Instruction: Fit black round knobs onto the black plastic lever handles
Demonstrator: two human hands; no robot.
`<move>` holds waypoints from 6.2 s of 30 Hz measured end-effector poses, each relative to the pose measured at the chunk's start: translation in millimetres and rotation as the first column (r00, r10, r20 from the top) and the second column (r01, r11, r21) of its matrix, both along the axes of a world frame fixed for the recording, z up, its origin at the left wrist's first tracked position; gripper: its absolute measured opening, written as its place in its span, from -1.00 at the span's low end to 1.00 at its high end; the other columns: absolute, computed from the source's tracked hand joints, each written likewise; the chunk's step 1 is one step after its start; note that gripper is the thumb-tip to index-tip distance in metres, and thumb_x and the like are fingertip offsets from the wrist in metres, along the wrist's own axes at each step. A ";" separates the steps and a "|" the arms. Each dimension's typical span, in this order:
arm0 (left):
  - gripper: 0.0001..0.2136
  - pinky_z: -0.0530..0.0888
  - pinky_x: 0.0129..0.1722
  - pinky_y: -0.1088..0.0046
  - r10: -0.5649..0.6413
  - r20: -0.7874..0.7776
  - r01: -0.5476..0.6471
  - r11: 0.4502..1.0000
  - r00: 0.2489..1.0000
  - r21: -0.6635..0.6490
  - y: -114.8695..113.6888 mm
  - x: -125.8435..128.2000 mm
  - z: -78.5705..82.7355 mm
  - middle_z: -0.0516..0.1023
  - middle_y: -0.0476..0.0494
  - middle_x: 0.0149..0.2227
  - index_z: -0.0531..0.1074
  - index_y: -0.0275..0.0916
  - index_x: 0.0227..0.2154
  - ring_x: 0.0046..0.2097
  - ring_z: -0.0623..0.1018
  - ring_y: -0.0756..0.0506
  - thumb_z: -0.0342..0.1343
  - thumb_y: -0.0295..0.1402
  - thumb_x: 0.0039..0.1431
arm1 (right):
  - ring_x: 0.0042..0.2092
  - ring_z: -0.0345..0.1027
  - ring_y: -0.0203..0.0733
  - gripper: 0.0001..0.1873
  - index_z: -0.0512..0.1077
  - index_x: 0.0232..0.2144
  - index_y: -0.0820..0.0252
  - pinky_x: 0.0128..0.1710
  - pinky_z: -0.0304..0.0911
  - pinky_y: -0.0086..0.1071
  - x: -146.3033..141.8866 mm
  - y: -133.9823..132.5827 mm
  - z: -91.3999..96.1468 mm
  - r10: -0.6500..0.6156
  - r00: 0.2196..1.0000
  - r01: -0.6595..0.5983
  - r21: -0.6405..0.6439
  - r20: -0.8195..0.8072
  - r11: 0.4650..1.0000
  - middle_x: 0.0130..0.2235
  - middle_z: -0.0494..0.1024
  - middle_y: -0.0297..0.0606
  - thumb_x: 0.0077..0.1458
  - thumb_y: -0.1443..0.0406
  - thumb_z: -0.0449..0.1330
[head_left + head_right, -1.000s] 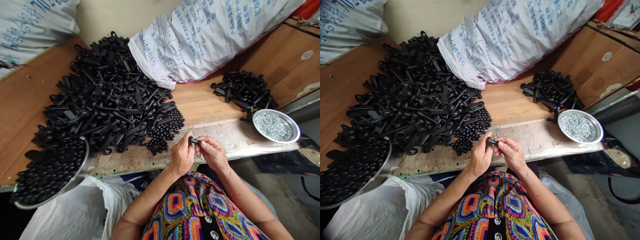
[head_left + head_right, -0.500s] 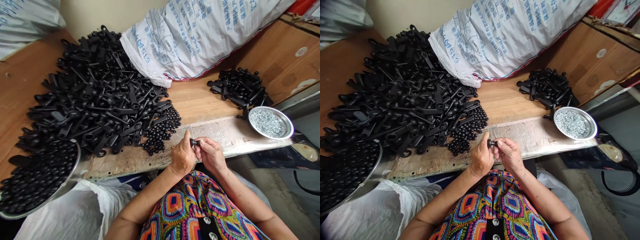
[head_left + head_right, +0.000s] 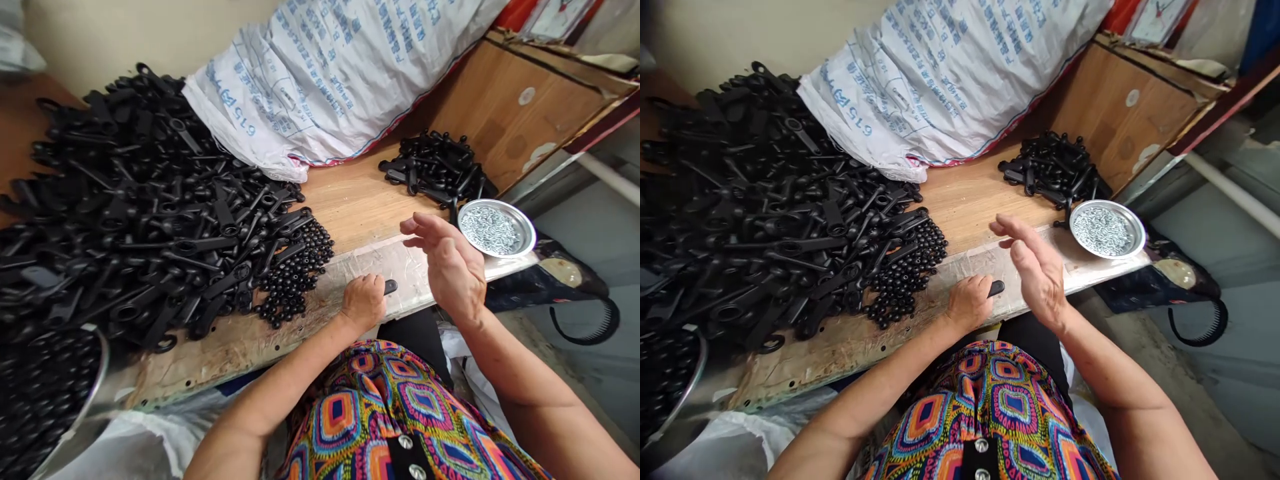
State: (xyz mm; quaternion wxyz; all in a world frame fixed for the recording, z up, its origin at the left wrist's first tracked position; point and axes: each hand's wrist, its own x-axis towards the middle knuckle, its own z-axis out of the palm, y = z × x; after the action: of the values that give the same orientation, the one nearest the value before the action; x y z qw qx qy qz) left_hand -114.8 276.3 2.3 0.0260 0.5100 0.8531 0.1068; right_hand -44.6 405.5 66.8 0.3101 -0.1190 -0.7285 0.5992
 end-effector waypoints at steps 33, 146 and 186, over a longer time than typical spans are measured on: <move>-0.68 0.37 -0.04 0.41 0.321 0.242 -0.386 0.868 0.916 0.312 -143.6 -54.1 46.4 0.48 -0.11 -0.13 0.37 -0.22 -0.12 -0.11 0.47 -0.07 0.04 -0.20 0.09 | -0.19 0.34 0.00 -0.64 0.42 -0.15 0.27 -0.28 0.15 -0.28 -135.7 158.7 10.4 -0.515 0.833 0.180 0.781 0.203 0.597 -0.21 0.49 -0.03 0.02 0.19 0.14; -0.77 0.26 -0.40 0.55 -0.106 0.799 -0.372 0.843 0.593 0.388 -52.4 -13.1 40.9 0.28 0.07 -0.51 0.36 -0.25 -0.23 -0.43 0.27 0.04 0.01 -0.36 0.01 | -0.72 0.11 -0.42 -0.73 0.38 -0.57 0.26 -0.78 -0.09 -0.57 -21.8 -49.0 -50.1 0.299 0.951 -0.233 -0.830 -0.085 0.507 -0.74 0.32 -0.42 -0.25 0.20 0.35; -0.58 0.42 -0.27 0.33 0.028 0.133 -0.010 0.990 0.991 -0.139 -10.7 -27.5 25.2 0.55 -0.20 -0.31 0.25 -0.25 0.00 -0.26 0.54 -0.19 -0.04 -0.45 0.01 | -0.27 0.40 -0.18 -0.56 0.42 -0.12 0.24 -0.33 0.31 -0.37 6.5 21.3 -29.1 0.158 0.950 -0.094 -0.238 0.268 0.967 -0.29 0.53 -0.21 -0.08 0.20 0.26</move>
State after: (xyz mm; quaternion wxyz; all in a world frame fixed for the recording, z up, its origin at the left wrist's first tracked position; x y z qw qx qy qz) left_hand -142.2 265.5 27.4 0.1176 0.4905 0.8595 0.0821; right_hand -38.1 426.8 37.7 0.1478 -0.1907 -0.7000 0.6722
